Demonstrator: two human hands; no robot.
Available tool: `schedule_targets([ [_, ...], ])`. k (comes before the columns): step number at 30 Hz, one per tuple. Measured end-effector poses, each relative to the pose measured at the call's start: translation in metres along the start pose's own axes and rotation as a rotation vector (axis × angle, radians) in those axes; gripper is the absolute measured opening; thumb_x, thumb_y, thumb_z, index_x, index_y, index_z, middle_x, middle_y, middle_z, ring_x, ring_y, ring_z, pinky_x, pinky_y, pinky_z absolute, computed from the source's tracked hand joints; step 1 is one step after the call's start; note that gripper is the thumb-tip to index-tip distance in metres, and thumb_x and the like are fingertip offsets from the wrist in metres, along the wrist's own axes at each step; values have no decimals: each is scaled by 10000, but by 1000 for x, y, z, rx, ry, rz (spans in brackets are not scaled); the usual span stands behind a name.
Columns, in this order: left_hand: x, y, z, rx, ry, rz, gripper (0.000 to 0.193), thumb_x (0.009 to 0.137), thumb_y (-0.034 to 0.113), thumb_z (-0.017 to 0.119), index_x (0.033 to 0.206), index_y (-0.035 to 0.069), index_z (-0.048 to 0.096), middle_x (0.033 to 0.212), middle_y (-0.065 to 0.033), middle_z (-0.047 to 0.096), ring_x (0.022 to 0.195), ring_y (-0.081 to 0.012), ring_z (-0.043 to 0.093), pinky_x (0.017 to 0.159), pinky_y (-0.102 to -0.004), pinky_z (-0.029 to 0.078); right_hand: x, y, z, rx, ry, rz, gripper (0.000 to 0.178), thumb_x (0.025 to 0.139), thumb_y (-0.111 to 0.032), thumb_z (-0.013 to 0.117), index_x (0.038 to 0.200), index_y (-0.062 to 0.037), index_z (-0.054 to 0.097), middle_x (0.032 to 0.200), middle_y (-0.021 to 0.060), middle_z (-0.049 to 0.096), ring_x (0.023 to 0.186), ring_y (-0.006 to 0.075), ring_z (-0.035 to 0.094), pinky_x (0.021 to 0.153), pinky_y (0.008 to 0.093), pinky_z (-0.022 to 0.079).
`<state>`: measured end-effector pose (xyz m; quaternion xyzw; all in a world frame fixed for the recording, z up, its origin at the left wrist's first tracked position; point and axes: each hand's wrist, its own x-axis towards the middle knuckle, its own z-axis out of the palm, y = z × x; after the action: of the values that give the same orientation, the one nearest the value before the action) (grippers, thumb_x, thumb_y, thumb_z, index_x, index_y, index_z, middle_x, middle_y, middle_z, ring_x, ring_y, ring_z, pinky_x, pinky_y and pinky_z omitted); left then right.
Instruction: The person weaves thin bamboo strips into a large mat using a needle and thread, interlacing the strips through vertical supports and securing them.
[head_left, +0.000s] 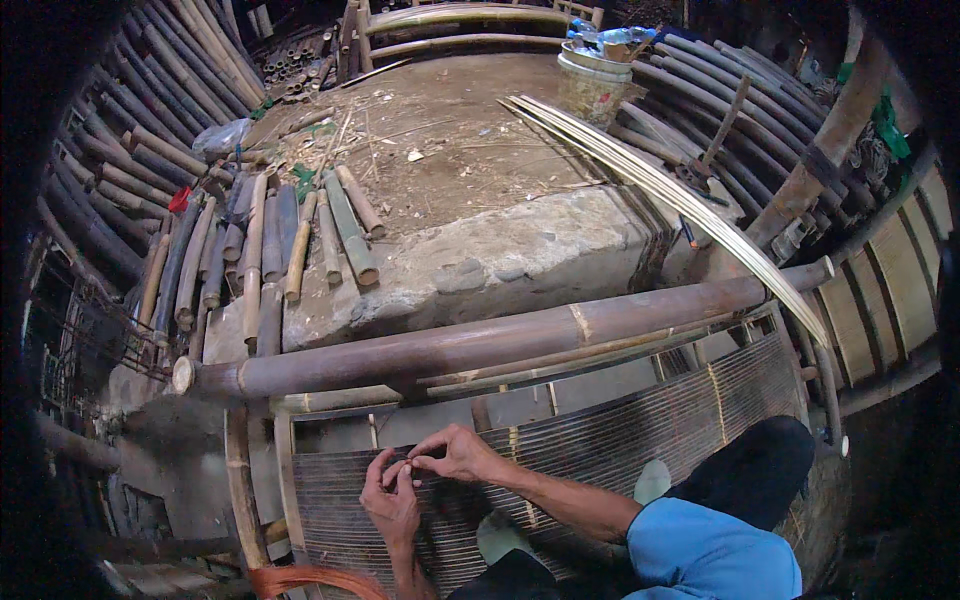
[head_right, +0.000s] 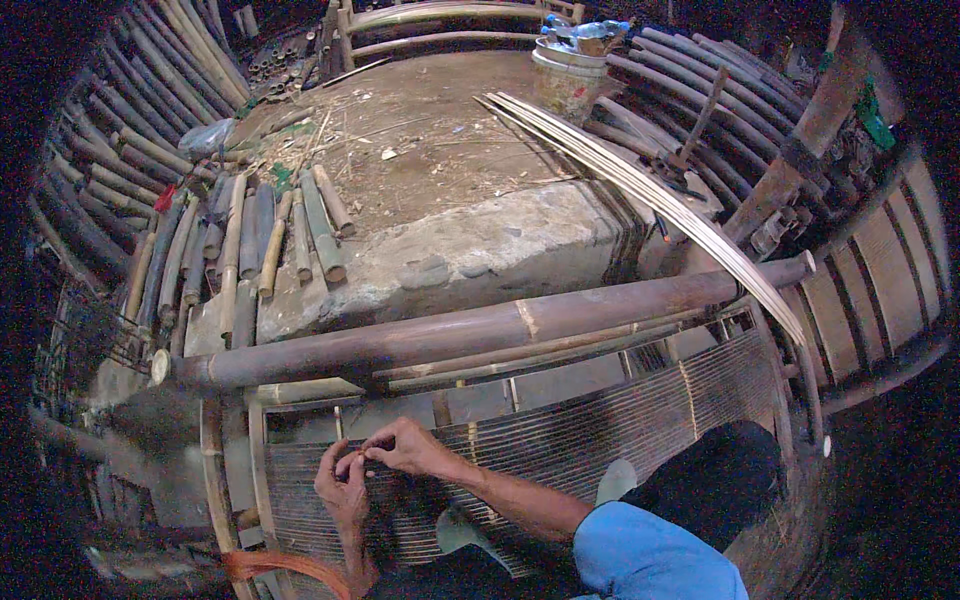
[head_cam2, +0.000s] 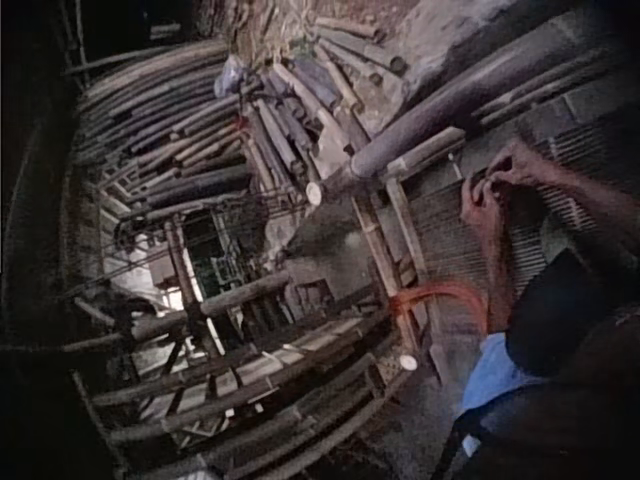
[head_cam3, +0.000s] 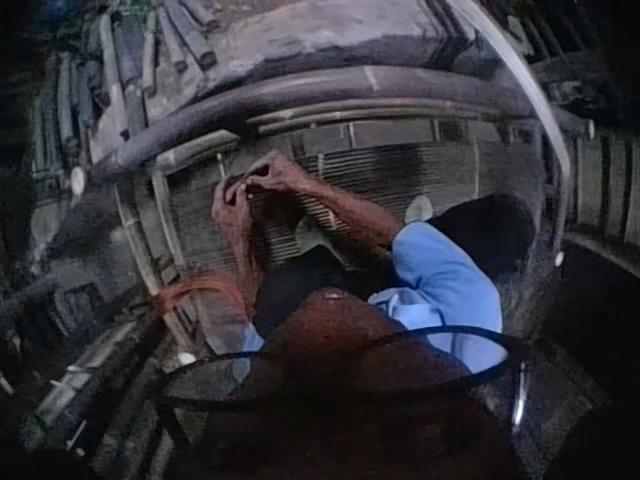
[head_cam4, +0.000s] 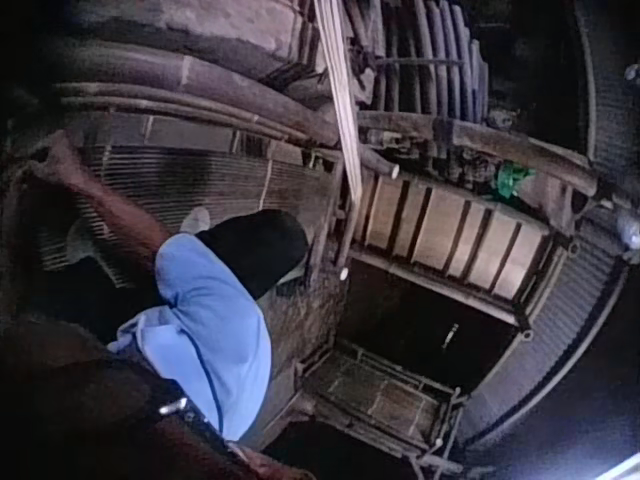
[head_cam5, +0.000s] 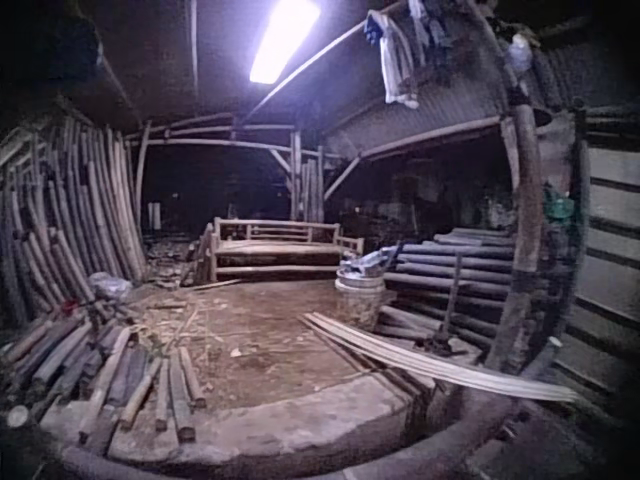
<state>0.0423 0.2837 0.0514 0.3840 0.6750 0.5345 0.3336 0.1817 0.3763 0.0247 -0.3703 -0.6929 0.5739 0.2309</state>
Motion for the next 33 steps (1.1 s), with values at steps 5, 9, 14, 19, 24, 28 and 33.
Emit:
schedule_targets([
  [5,-2,8,-4,93,-21,7,271,927,-14,610,1193,-60,606,878,-101,722,678,-99,635,618,-241,540,-2,-2,0,-50,-6,-39,245,864,-238,754,1029,-56,766,942,158,752,844,254,732,791,344,558],
  [9,-7,16,2,224,30,64,273,899,26,650,1163,-38,629,862,-123,713,724,-150,661,655,-290,546,-5,4,10,-96,100,-132,247,868,-227,714,1019,-35,753,899,172,743,818,279,727,770,359,560],
  [14,-4,6,-2,342,117,193,270,847,58,692,1107,-10,671,881,-155,708,759,-235,703,718,-332,555,-6,-5,12,-151,115,-156,262,872,-238,670,990,-15,739,855,174,730,789,268,719,740,354,557],
  [19,2,-16,-11,342,-24,473,211,803,-43,659,999,14,712,897,-147,715,808,-290,703,748,-360,554,-5,-9,9,-36,124,-135,272,868,-97,677,1075,-4,527,835,166,683,802,266,709,713,353,548],
  [24,2,-10,-13,456,-63,531,227,807,-68,639,1001,22,717,921,-138,699,849,-302,675,761,-376,544,-5,-11,1,-60,78,-163,331,874,-18,676,1042,-24,390,830,168,648,812,322,699,698,408,531],
  [28,3,-2,-11,488,-103,559,148,843,-46,633,958,24,694,898,-126,674,808,-300,650,710,-385,529,-5,-6,-1,-41,57,-196,292,882,33,636,1019,-23,384,823,174,616,814,364,685,678,436,512],
  [33,-4,-13,-16,499,-110,386,105,897,45,650,996,12,665,952,-155,665,833,-292,649,746,-371,515,-4,-11,3,71,-8,-140,261,888,57,598,1042,-24,403,858,151,601,838,295,666,741,395,514],
])
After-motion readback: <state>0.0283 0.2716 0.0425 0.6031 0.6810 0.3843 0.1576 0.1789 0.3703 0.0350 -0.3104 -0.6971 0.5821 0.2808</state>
